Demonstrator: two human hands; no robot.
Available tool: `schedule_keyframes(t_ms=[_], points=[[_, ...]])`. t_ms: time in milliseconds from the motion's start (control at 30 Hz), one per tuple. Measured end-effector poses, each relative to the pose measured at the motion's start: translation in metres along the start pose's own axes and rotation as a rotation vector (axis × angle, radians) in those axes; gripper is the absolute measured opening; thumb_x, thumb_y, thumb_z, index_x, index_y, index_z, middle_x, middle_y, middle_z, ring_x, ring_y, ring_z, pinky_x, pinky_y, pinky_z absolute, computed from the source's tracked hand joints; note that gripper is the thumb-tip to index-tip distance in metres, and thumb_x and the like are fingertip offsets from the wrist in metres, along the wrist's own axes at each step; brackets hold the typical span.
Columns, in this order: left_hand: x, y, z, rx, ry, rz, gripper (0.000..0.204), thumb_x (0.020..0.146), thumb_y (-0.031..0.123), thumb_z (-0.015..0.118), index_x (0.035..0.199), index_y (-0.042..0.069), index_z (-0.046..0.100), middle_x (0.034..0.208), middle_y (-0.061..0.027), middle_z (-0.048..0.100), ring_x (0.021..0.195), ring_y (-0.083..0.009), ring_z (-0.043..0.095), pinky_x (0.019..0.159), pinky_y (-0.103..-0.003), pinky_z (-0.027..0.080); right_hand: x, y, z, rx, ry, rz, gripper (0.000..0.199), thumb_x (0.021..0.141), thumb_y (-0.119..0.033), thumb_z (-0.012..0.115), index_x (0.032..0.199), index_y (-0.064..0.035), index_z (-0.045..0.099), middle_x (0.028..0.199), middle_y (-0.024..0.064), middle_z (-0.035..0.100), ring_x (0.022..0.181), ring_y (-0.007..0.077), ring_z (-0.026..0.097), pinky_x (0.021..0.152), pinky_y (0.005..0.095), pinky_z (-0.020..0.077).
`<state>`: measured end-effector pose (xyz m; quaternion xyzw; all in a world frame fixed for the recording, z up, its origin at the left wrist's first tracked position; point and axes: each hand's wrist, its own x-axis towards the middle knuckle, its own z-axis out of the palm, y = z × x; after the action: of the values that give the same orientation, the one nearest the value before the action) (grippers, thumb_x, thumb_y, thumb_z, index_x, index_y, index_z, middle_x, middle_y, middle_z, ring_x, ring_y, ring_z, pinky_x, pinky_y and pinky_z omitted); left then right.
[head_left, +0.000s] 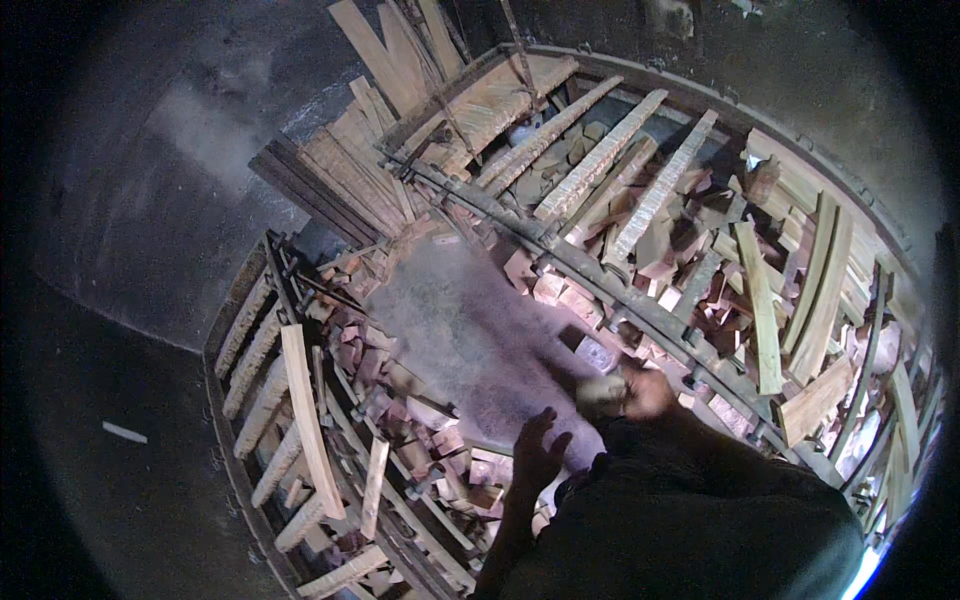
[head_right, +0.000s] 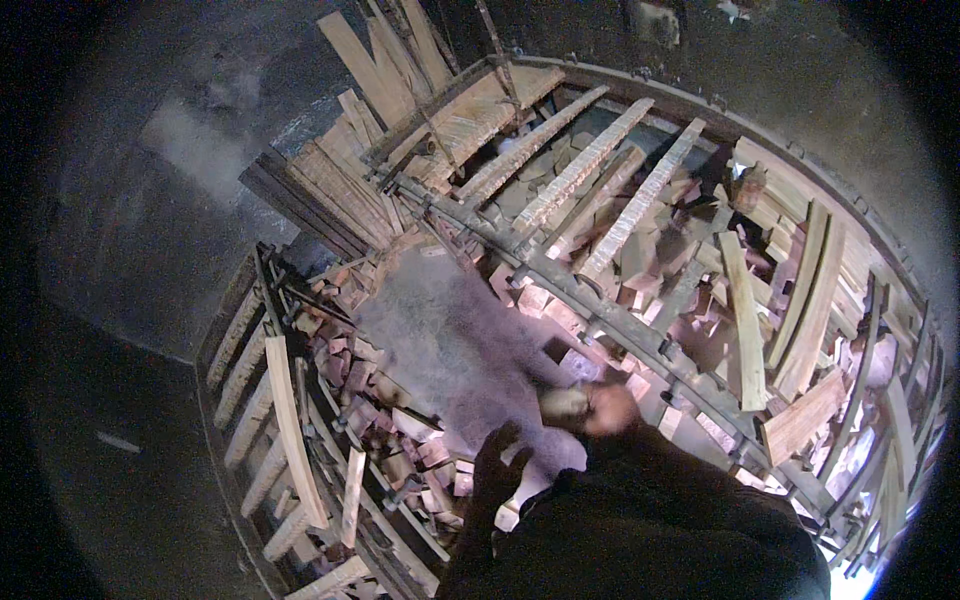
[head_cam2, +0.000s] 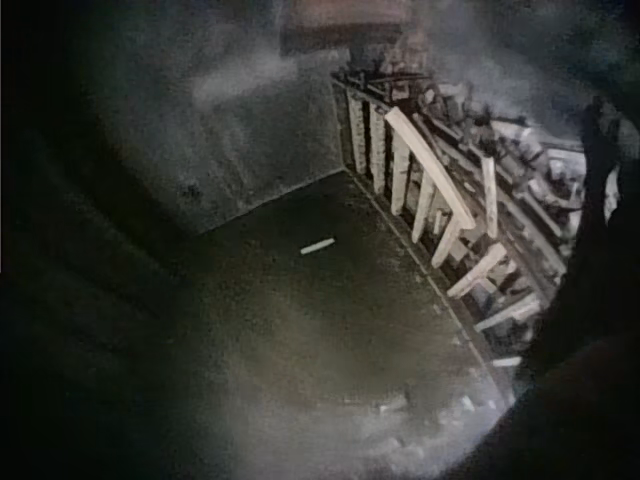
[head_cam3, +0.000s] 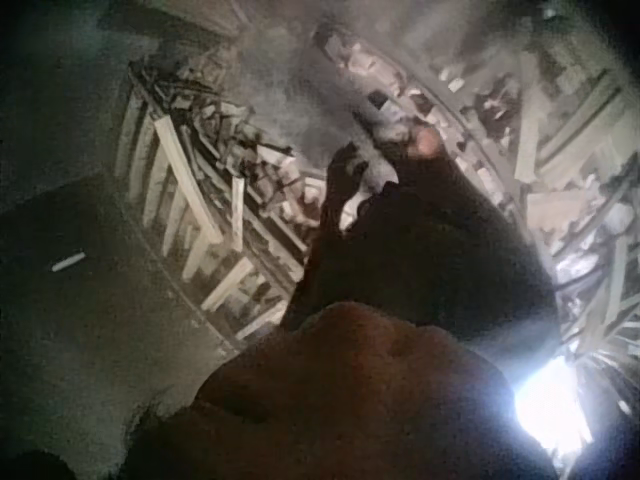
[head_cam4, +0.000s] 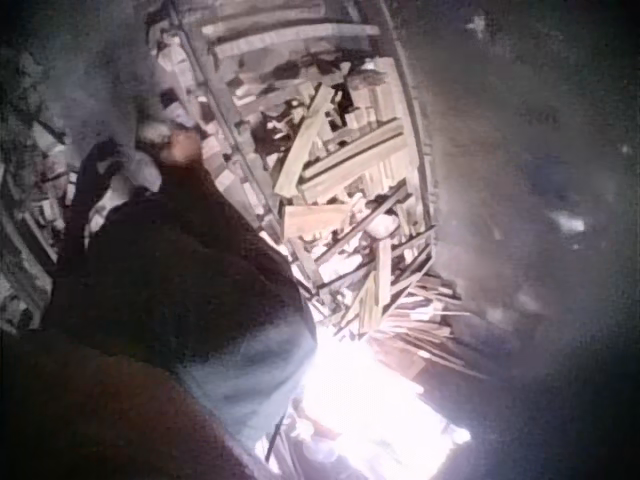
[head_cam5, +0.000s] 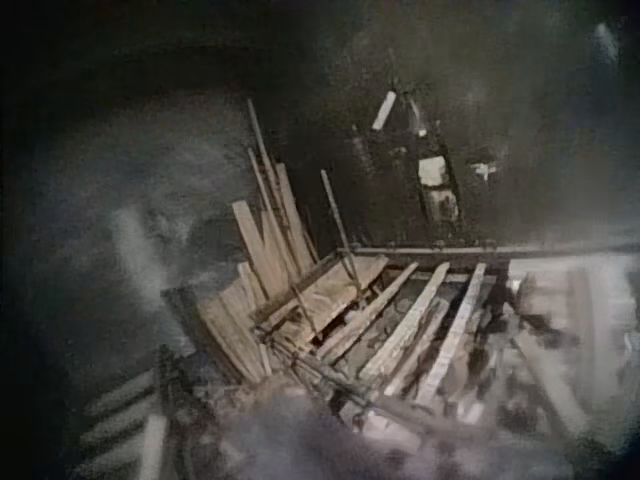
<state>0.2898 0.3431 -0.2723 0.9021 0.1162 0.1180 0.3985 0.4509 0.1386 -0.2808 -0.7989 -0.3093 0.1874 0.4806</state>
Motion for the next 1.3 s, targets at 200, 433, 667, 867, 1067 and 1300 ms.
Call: schedule_keyframes(t_ms=[200, 433, 667, 867, 1067, 1300], points=[[0.017, -0.095, -0.078, 0.178, 0.005, -0.215, 0.043, 0.082, 0.019, 0.072, 0.116, -0.003, 0.059, 0.107, -0.0175, 0.066, 0.094, -0.0318, 0.064, 0.084, -0.041, 0.051, 0.165, -0.040, -0.028, 0.105, 0.328, -0.061, 0.017, 0.091, -0.009, 0.063, 0.107, -0.0061, 0.066, 0.093, 0.0111, 0.071, 0.088, 0.0197, 0.068, 0.079, 0.0334, 0.0522], [0.012, -0.195, -0.094, -0.010, -0.024, -0.695, 0.042, 0.084, 0.027, 0.067, 0.112, -0.004, 0.060, 0.101, -0.0220, 0.065, 0.094, -0.0393, 0.063, 0.082, -0.044, 0.051, 0.355, 0.006, 0.032, 0.421, 0.489, 0.005, 0.022, 0.096, -0.009, 0.057, 0.115, 0.0001, 0.063, 0.095, 0.0028, 0.065, 0.087, 0.0119, 0.058, 0.079, 0.0277, 0.0483], [0.106, -0.315, -0.176, -0.030, 0.032, -0.748, 0.047, 0.086, 0.026, 0.065, 0.121, -0.004, 0.057, 0.105, -0.0233, 0.065, 0.093, -0.0397, 0.063, 0.085, -0.044, 0.051, 0.550, -0.011, 0.070, 0.201, 0.726, 0.088, 0.027, 0.092, -0.012, 0.058, 0.117, -0.0047, 0.066, 0.102, 0.0145, 0.071, 0.092, 0.0196, 0.065, 0.085, 0.0342, 0.0486], [0.250, -0.415, -0.320, 0.320, -0.036, -0.418, 0.046, 0.088, 0.024, 0.061, 0.123, -0.004, 0.057, 0.111, -0.0243, 0.064, 0.098, -0.0389, 0.062, 0.088, -0.044, 0.051, 0.687, -0.012, 0.101, 0.070, 0.880, 0.093, 0.026, 0.092, -0.007, 0.061, 0.117, -0.0035, 0.066, 0.093, 0.0037, 0.068, 0.081, 0.0129, 0.058, 0.075, 0.0278, 0.0469], [0.464, -0.431, -0.408, 0.210, 0.150, -0.325, 0.028, 0.091, 0.019, 0.061, 0.109, -0.002, 0.065, 0.116, -0.0194, 0.065, 0.113, -0.0340, 0.060, 0.099, -0.042, 0.045, 0.807, 0.055, 0.133, 0.066, 0.883, 0.125, 0.023, 0.087, -0.003, 0.061, 0.109, -0.0030, 0.069, 0.095, 0.0098, 0.070, 0.085, 0.0171, 0.062, 0.079, 0.0317, 0.0493], [0.600, -0.485, -0.372, 0.196, -0.063, -0.056, 0.031, 0.084, 0.014, 0.070, 0.110, -0.002, 0.063, 0.108, -0.0165, 0.067, 0.104, -0.0310, 0.063, 0.092, -0.040, 0.049, 0.877, 0.061, 0.160, 0.182, 0.760, 0.306, 0.022, 0.089, -0.006, 0.060, 0.109, -0.0042, 0.067, 0.089, 0.0077, 0.068, 0.082, 0.0131, 0.059, 0.078, 0.0312, 0.0496]])
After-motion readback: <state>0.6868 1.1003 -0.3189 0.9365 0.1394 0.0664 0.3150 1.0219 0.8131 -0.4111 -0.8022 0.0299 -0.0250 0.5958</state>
